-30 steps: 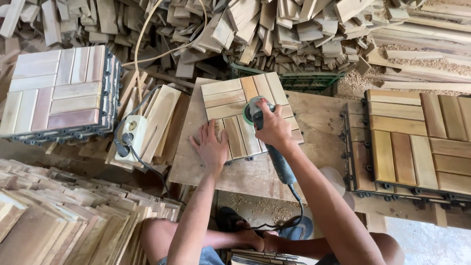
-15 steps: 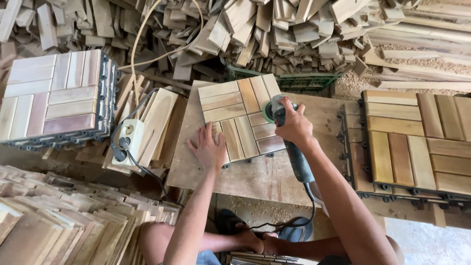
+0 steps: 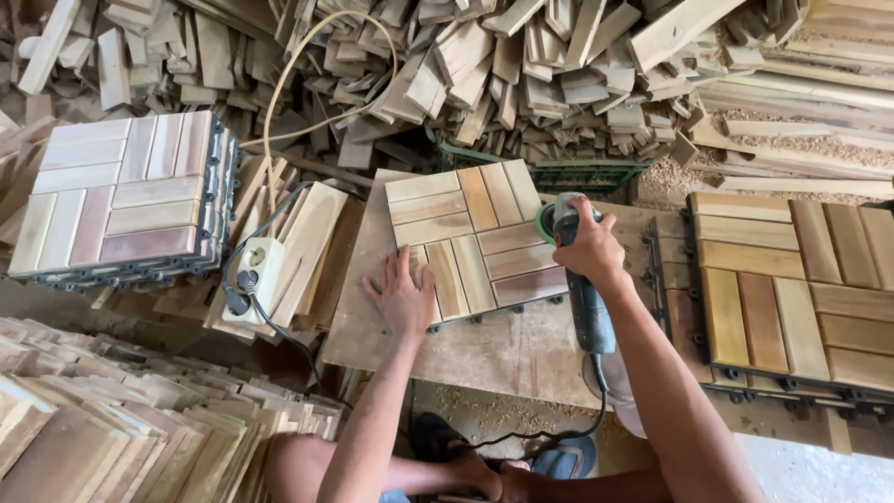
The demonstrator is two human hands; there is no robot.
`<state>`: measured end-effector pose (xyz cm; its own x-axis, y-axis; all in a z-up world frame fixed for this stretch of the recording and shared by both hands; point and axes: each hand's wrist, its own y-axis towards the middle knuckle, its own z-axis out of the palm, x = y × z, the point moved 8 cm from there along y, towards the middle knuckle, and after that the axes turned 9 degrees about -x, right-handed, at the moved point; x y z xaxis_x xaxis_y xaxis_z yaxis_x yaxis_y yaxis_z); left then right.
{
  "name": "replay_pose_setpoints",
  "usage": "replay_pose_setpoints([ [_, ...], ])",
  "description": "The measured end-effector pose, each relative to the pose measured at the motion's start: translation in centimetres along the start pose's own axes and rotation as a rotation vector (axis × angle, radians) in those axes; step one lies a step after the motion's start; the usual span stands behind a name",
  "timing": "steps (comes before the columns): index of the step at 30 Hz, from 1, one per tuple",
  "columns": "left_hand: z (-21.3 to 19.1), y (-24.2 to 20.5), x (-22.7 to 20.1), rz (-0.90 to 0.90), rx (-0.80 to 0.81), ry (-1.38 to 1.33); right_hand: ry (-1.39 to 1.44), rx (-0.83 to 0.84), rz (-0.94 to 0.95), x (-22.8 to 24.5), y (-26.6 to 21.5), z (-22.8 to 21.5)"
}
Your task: Sanding the surface of wooden floor tiles using a handheld power sander in a workshop.
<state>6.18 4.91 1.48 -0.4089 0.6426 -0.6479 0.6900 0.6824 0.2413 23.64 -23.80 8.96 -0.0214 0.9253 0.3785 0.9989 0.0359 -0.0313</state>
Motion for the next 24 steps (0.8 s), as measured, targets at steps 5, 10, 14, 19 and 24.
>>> replay_pose_setpoints([
  [5,-0.1,0.1,0.0,-0.001,0.014,-0.007,-0.002,0.012,-0.009,0.6,-0.3,0.7],
  [10,-0.4,-0.1,-0.4,-0.011,0.022,-0.001,-0.01,0.022,-0.05,2.3,-1.3,3.1],
  [14,-0.1,0.1,-0.3,-0.031,0.031,0.008,-0.016,0.065,-0.119,5.3,-2.6,4.3],
  [19,-0.8,0.0,-0.9,-0.024,0.02,0.032,-0.001,0.112,-0.175,9.3,-5.5,2.8],
  [24,-0.5,0.0,-0.7,-0.012,-0.014,0.052,-0.004,0.109,-0.196,9.3,-5.2,3.4],
])
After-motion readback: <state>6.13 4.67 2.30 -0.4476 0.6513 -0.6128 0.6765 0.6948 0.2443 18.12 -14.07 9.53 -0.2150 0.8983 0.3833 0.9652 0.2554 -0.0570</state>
